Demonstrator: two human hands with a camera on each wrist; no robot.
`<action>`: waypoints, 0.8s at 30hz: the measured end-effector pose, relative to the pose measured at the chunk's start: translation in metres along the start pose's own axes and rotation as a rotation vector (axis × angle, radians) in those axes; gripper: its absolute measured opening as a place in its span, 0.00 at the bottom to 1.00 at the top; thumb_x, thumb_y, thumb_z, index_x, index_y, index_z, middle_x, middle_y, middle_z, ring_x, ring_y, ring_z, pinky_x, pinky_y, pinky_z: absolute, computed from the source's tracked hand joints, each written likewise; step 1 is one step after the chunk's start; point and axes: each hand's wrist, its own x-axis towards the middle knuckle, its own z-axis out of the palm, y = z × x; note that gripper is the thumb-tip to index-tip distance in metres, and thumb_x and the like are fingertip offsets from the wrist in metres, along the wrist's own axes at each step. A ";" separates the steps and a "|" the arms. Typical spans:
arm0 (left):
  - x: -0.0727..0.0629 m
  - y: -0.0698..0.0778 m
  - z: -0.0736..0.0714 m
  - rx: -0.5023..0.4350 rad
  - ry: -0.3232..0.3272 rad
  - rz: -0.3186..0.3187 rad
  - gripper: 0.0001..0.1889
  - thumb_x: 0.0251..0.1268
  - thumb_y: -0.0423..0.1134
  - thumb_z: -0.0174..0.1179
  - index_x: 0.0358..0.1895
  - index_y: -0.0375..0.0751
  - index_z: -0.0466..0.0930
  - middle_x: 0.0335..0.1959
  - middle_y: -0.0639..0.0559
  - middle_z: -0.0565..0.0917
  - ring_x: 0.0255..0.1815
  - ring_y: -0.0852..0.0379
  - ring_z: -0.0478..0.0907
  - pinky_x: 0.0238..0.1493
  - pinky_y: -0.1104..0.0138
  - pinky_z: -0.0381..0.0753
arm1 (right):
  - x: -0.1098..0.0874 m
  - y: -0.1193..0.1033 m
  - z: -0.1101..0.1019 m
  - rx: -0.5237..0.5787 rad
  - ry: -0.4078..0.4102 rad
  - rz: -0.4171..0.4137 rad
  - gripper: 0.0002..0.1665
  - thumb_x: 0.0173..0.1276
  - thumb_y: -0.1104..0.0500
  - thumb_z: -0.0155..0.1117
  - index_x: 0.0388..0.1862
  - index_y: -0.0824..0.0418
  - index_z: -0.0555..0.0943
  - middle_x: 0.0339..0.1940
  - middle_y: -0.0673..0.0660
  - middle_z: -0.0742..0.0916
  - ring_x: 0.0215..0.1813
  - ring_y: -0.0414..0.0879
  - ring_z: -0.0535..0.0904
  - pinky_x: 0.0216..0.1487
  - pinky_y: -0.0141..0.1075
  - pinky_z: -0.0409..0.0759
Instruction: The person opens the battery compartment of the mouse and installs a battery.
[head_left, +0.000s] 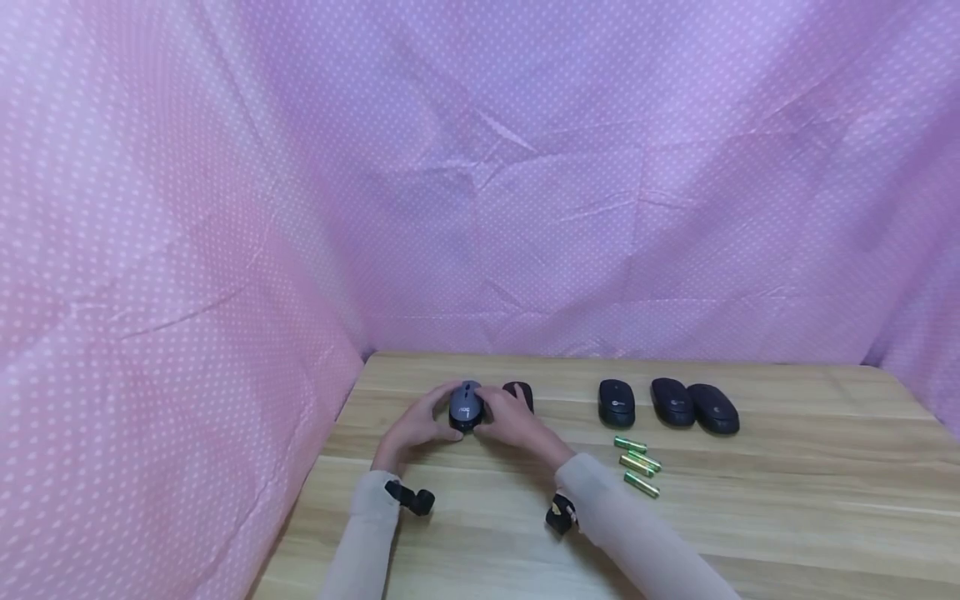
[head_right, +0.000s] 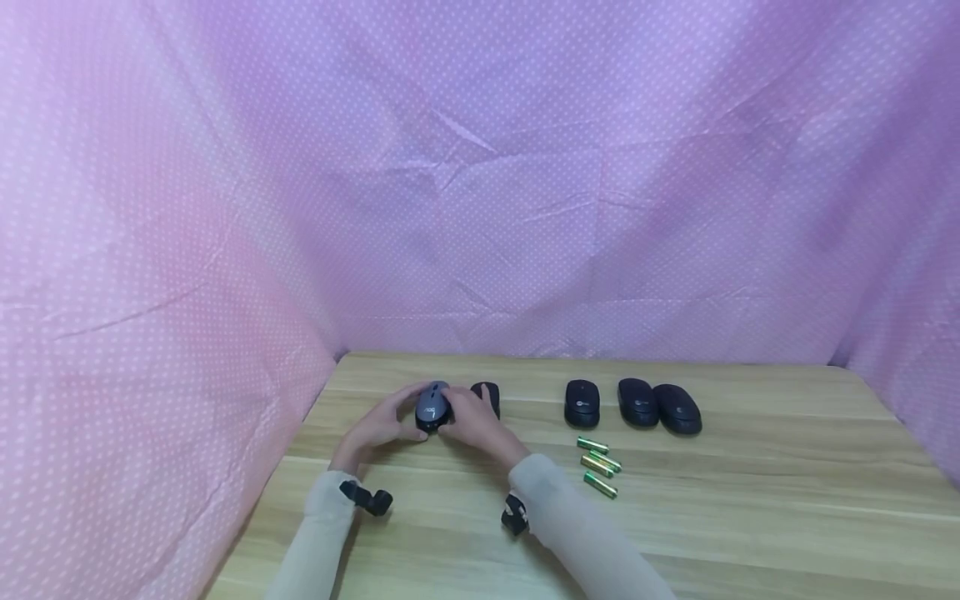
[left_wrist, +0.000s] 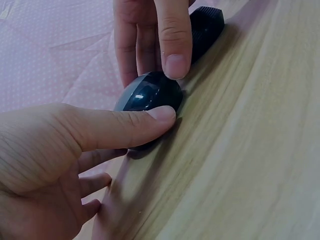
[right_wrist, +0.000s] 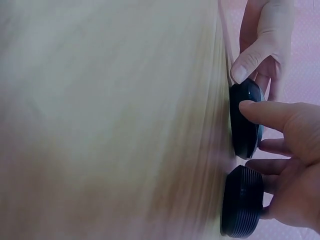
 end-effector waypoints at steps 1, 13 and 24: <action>0.000 -0.001 0.000 0.001 0.004 -0.005 0.49 0.52 0.27 0.76 0.79 0.51 0.63 0.81 0.45 0.62 0.83 0.40 0.53 0.81 0.42 0.51 | 0.000 -0.001 0.000 -0.001 0.001 0.001 0.41 0.61 0.58 0.78 0.71 0.69 0.72 0.69 0.65 0.80 0.74 0.59 0.73 0.78 0.71 0.44; -0.003 0.003 0.001 0.000 0.052 0.008 0.46 0.52 0.31 0.77 0.76 0.56 0.67 0.79 0.46 0.65 0.82 0.39 0.56 0.80 0.39 0.52 | 0.001 -0.002 0.000 0.011 0.054 -0.019 0.39 0.61 0.60 0.78 0.70 0.68 0.74 0.68 0.66 0.81 0.72 0.59 0.76 0.79 0.68 0.50; 0.002 0.027 -0.013 -0.073 0.044 0.096 0.43 0.59 0.32 0.73 0.78 0.53 0.65 0.79 0.44 0.65 0.74 0.32 0.68 0.72 0.35 0.66 | 0.001 -0.003 -0.031 0.144 0.134 -0.080 0.37 0.62 0.62 0.77 0.69 0.68 0.75 0.68 0.67 0.80 0.71 0.63 0.76 0.76 0.65 0.63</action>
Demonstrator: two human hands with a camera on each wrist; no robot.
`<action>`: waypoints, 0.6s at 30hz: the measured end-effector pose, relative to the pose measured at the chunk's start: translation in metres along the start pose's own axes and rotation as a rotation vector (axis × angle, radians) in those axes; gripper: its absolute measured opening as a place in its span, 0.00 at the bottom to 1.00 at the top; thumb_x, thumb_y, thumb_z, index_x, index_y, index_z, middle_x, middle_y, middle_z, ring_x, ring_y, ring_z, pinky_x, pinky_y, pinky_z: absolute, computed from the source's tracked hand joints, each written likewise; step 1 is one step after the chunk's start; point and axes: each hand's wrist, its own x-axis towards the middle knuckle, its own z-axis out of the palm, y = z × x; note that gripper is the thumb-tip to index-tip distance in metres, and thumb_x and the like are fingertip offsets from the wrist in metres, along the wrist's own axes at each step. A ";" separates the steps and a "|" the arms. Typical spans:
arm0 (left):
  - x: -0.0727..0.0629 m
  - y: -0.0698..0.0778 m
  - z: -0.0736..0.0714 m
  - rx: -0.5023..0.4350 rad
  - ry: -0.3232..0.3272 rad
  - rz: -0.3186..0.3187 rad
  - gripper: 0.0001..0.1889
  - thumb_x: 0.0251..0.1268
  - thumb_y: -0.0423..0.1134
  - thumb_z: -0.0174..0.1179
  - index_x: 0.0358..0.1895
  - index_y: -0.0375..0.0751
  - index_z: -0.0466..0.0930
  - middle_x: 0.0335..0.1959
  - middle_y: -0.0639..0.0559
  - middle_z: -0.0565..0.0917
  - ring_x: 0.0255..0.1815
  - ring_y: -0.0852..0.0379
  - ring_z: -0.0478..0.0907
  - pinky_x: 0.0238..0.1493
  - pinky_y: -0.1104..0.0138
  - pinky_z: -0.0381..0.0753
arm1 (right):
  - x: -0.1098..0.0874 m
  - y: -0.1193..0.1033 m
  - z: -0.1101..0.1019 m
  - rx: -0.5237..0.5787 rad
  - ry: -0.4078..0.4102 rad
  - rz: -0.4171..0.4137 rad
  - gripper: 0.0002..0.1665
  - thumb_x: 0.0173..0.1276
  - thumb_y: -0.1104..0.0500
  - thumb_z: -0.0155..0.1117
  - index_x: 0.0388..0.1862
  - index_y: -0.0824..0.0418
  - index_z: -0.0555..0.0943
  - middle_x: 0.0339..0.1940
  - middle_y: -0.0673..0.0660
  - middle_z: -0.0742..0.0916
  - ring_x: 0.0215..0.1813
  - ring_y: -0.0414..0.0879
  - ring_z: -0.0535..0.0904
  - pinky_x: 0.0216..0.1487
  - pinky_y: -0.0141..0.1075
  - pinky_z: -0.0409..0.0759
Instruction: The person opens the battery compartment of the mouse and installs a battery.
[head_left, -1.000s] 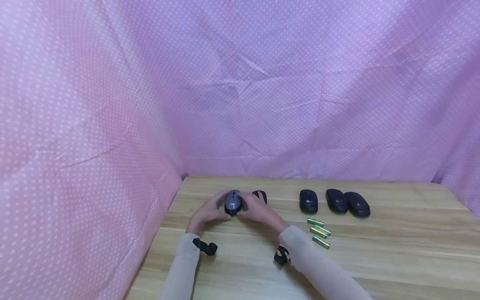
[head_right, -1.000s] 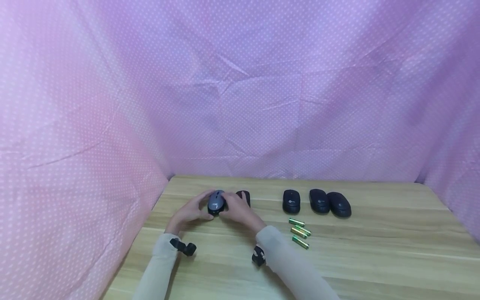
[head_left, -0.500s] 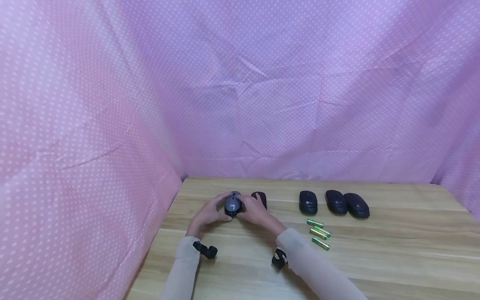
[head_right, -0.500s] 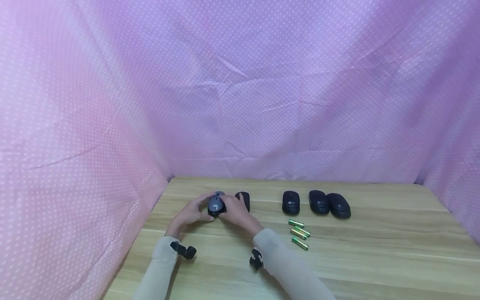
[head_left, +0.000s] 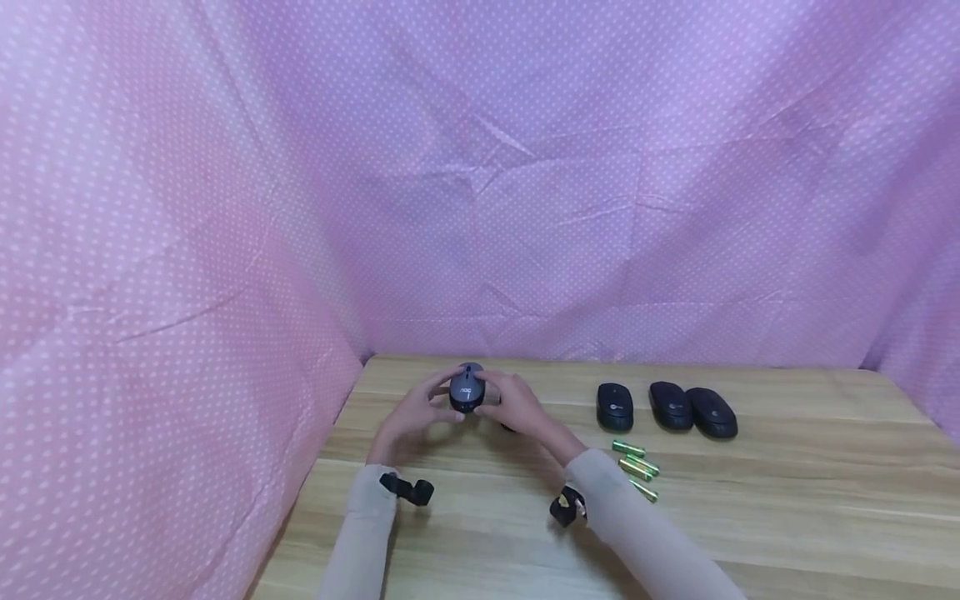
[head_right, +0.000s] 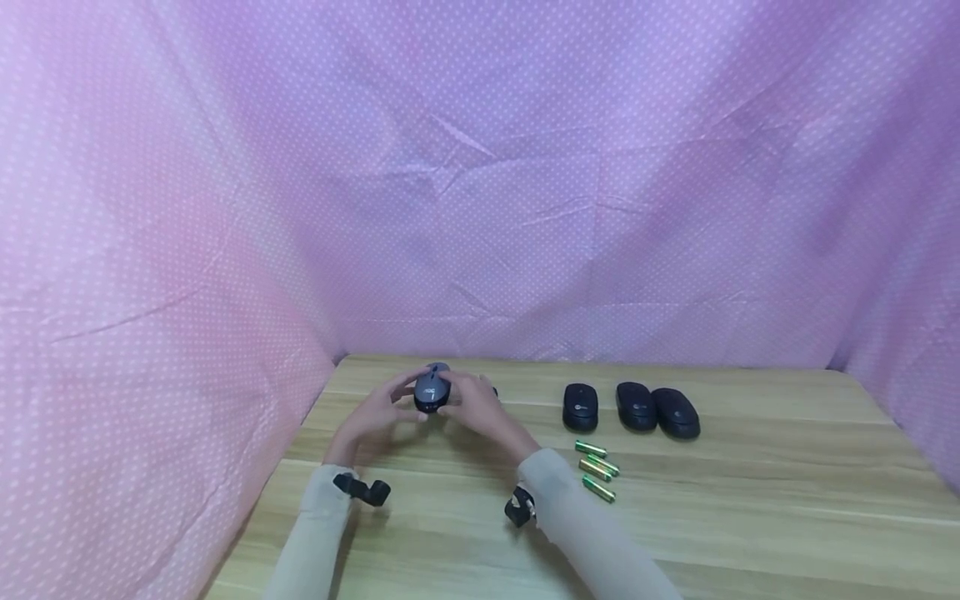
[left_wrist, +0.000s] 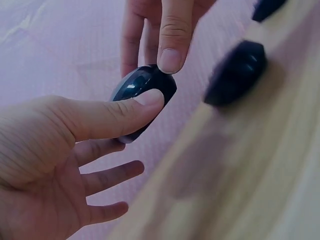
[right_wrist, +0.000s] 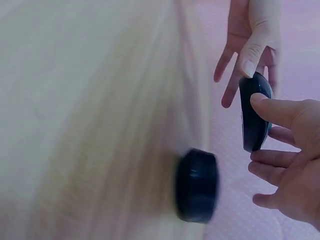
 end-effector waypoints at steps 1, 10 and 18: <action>0.001 0.004 0.000 -0.004 0.000 0.011 0.42 0.59 0.32 0.73 0.78 0.52 0.65 0.79 0.44 0.65 0.73 0.32 0.68 0.72 0.35 0.66 | -0.001 0.000 -0.005 0.020 0.002 0.008 0.37 0.62 0.62 0.76 0.69 0.67 0.75 0.68 0.67 0.80 0.71 0.63 0.75 0.75 0.62 0.67; 0.019 0.040 0.016 -0.128 -0.008 0.120 0.35 0.65 0.34 0.70 0.75 0.50 0.70 0.74 0.47 0.73 0.72 0.40 0.72 0.75 0.38 0.62 | -0.017 0.010 -0.052 0.197 0.017 0.027 0.33 0.71 0.56 0.70 0.72 0.63 0.74 0.70 0.63 0.80 0.70 0.64 0.75 0.70 0.61 0.73; 0.034 0.069 0.041 -0.189 -0.022 0.191 0.33 0.68 0.27 0.64 0.75 0.36 0.65 0.67 0.35 0.78 0.63 0.38 0.80 0.60 0.58 0.84 | -0.034 0.016 -0.085 0.256 0.041 0.083 0.29 0.76 0.51 0.63 0.72 0.58 0.74 0.65 0.66 0.83 0.66 0.63 0.78 0.65 0.60 0.77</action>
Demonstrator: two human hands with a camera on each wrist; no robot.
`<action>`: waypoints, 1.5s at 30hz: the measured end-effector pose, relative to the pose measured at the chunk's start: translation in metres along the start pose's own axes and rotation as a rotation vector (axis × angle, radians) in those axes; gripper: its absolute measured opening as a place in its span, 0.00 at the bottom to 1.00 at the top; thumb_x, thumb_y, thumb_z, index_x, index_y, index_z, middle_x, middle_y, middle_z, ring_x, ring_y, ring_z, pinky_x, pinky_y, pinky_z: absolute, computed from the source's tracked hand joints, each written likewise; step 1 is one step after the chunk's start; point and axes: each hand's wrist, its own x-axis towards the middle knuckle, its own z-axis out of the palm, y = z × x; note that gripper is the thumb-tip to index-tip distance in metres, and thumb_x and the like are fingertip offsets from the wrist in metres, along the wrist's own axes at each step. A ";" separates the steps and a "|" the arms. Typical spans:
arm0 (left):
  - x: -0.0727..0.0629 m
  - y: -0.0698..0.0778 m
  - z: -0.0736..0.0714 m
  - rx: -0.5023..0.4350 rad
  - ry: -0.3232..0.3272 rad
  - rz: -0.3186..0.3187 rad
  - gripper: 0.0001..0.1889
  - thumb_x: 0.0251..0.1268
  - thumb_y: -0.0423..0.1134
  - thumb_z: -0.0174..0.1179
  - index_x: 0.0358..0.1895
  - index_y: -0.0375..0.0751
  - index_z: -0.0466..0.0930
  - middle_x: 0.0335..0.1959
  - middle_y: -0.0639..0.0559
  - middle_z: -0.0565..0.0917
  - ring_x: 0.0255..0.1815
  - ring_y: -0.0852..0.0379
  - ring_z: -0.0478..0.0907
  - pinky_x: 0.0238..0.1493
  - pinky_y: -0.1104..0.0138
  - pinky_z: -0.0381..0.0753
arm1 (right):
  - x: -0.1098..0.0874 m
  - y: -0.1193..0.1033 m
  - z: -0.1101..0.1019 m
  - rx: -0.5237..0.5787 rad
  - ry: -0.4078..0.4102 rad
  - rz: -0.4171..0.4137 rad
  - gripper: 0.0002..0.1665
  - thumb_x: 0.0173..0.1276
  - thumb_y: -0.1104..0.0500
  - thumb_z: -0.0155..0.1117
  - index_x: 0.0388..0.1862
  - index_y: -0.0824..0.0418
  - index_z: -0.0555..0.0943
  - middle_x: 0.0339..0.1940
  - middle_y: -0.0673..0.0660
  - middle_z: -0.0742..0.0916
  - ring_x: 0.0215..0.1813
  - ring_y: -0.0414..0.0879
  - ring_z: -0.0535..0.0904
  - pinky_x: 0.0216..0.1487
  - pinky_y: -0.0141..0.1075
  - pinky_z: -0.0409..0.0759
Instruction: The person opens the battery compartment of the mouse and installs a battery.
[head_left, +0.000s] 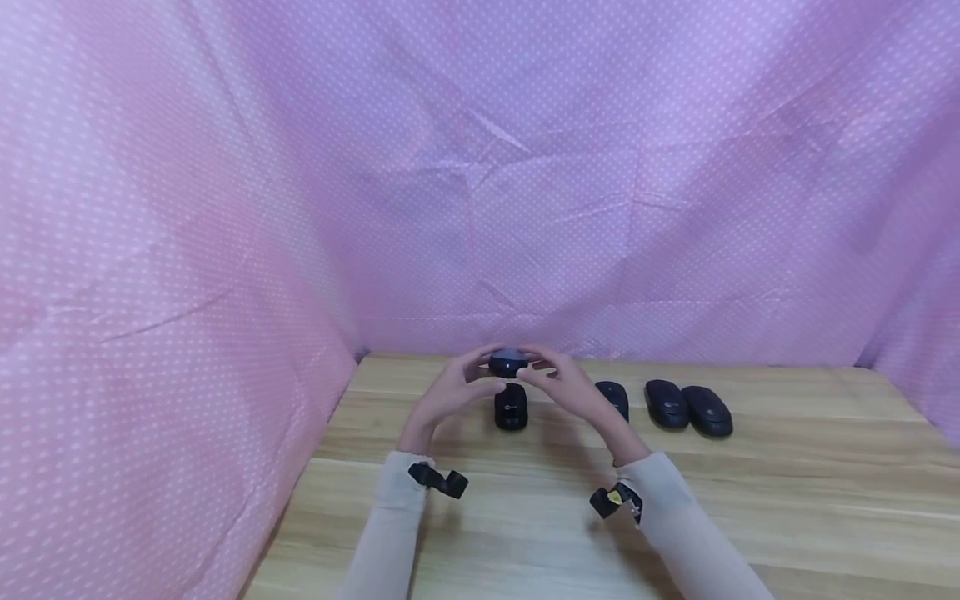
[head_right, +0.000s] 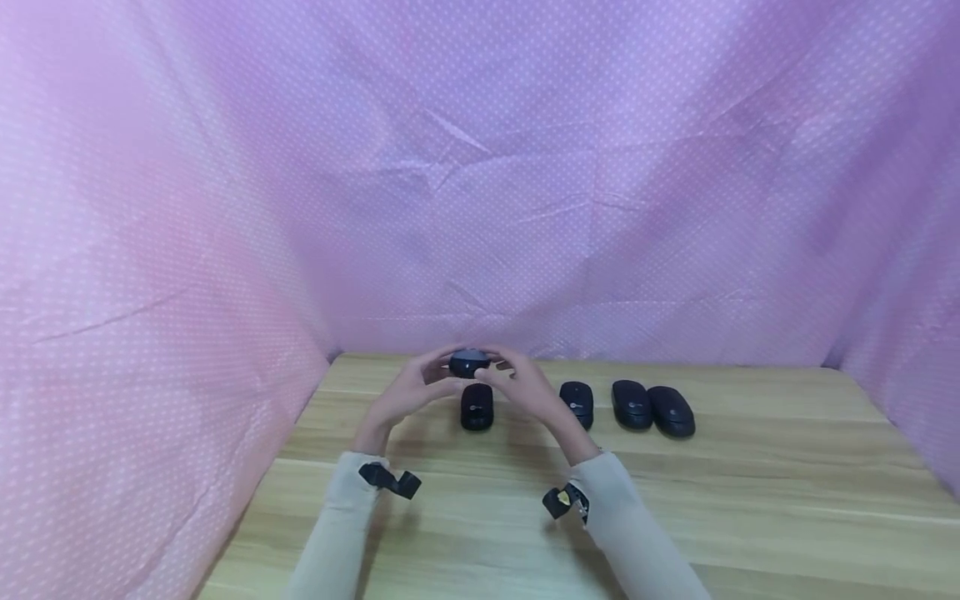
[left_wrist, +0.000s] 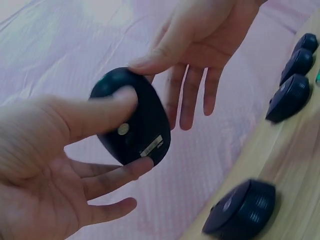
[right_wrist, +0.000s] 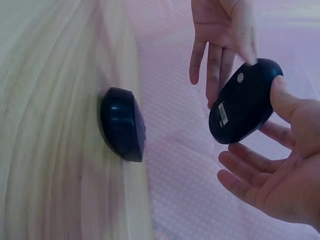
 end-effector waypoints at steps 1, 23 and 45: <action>0.002 0.001 0.004 0.017 0.017 0.008 0.32 0.68 0.27 0.64 0.75 0.36 0.67 0.66 0.34 0.79 0.61 0.37 0.82 0.58 0.60 0.85 | -0.002 0.000 -0.003 0.005 0.008 0.012 0.28 0.77 0.50 0.62 0.72 0.56 0.74 0.64 0.65 0.83 0.66 0.63 0.78 0.65 0.60 0.77; 0.024 0.009 0.052 -0.086 0.200 -0.106 0.22 0.74 0.43 0.62 0.65 0.35 0.78 0.58 0.35 0.85 0.58 0.43 0.84 0.55 0.56 0.87 | -0.017 0.025 -0.019 0.168 0.095 0.020 0.23 0.83 0.54 0.52 0.65 0.68 0.77 0.54 0.70 0.87 0.47 0.53 0.88 0.56 0.56 0.85; 0.033 -0.011 0.071 -0.316 0.162 -0.108 0.27 0.75 0.37 0.60 0.75 0.49 0.68 0.60 0.30 0.82 0.51 0.45 0.88 0.48 0.46 0.88 | -0.014 0.039 -0.018 0.329 0.108 -0.073 0.32 0.82 0.66 0.46 0.82 0.57 0.59 0.76 0.71 0.71 0.76 0.65 0.68 0.62 0.23 0.74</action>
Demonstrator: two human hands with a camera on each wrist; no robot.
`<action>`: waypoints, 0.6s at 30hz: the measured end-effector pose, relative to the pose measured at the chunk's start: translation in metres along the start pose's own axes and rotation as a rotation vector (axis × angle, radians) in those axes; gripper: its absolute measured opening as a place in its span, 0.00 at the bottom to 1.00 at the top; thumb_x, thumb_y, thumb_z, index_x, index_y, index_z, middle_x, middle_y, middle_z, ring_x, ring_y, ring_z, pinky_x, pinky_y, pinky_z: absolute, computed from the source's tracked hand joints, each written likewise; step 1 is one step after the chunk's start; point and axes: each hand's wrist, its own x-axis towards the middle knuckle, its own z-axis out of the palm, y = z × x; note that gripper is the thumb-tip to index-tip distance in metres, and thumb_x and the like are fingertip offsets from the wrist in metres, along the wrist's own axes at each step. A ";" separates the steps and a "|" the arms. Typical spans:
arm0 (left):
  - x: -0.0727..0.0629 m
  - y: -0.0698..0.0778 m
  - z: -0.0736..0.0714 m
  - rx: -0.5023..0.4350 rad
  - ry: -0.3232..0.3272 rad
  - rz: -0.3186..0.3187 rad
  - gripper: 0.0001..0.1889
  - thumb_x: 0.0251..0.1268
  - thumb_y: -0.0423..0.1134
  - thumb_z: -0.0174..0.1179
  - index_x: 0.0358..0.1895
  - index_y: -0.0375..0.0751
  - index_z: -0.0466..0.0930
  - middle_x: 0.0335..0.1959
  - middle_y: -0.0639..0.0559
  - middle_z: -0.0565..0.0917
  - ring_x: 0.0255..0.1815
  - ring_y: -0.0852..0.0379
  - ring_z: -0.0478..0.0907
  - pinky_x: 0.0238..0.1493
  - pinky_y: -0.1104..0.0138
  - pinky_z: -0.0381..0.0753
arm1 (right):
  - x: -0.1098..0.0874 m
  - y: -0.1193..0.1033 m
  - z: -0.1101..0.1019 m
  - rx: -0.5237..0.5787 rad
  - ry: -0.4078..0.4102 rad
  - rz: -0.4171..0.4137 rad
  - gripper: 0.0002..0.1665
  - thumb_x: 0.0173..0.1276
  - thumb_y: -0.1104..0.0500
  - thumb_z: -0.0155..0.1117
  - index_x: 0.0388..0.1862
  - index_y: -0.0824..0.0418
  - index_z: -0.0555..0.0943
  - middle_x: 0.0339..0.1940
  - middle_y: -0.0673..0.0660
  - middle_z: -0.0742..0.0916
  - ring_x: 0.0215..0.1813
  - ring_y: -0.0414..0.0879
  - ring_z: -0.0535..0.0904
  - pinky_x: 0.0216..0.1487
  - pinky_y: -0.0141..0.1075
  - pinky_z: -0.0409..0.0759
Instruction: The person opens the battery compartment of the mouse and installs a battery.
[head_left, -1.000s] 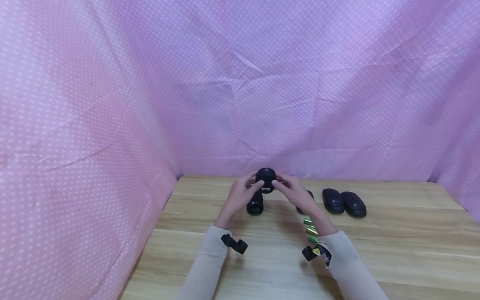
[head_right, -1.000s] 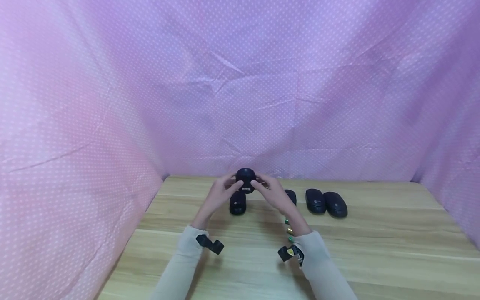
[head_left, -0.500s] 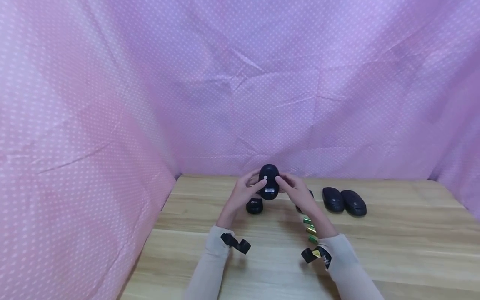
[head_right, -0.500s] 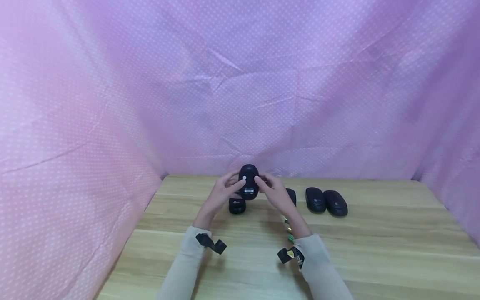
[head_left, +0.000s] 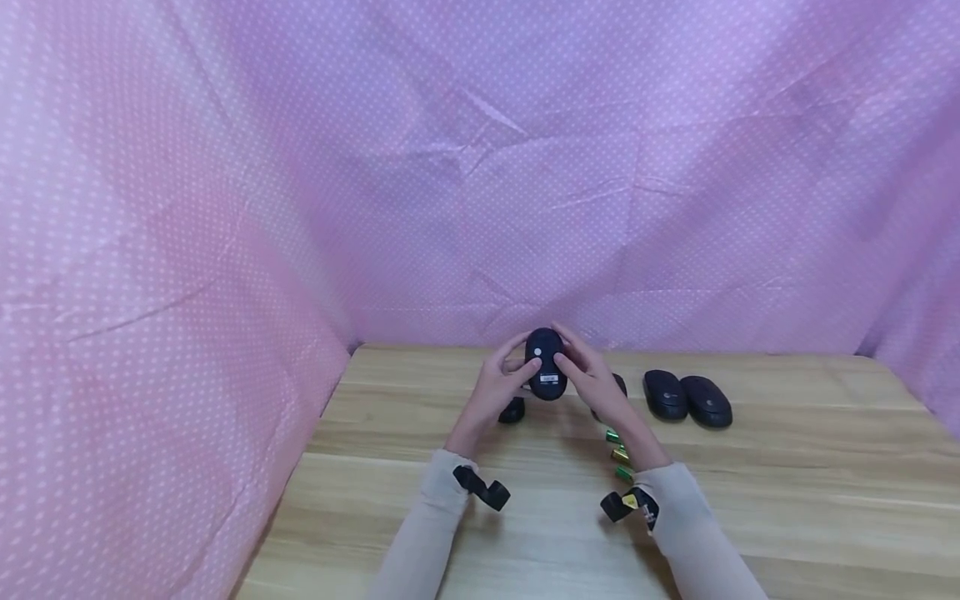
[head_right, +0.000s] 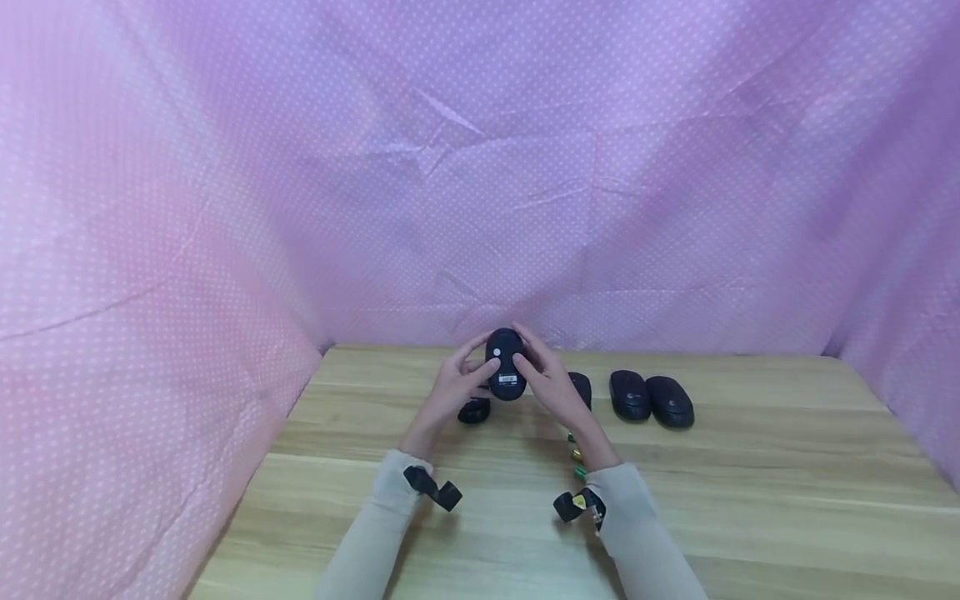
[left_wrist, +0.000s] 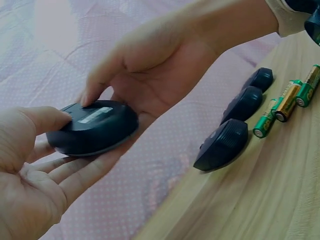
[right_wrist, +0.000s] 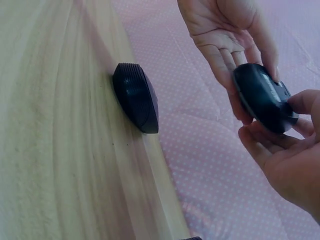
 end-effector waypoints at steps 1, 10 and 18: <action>0.000 0.000 0.001 0.003 0.009 -0.001 0.27 0.75 0.38 0.60 0.75 0.49 0.68 0.60 0.30 0.83 0.51 0.45 0.88 0.48 0.45 0.88 | 0.000 0.001 0.000 0.008 -0.002 0.000 0.32 0.82 0.66 0.46 0.82 0.57 0.59 0.76 0.72 0.70 0.76 0.65 0.68 0.62 0.23 0.74; 0.000 0.000 0.002 -0.002 0.034 0.002 0.28 0.75 0.39 0.60 0.75 0.50 0.68 0.58 0.31 0.84 0.49 0.46 0.88 0.48 0.47 0.88 | 0.001 0.002 0.003 0.021 0.036 -0.005 0.31 0.82 0.65 0.49 0.82 0.58 0.60 0.78 0.69 0.69 0.77 0.63 0.67 0.64 0.22 0.74; -0.001 0.000 0.002 0.009 0.047 0.002 0.27 0.74 0.39 0.61 0.74 0.51 0.69 0.59 0.33 0.84 0.51 0.46 0.88 0.50 0.42 0.86 | 0.001 0.000 0.006 -0.023 0.061 0.006 0.31 0.82 0.62 0.52 0.81 0.59 0.62 0.78 0.66 0.69 0.76 0.61 0.69 0.65 0.23 0.74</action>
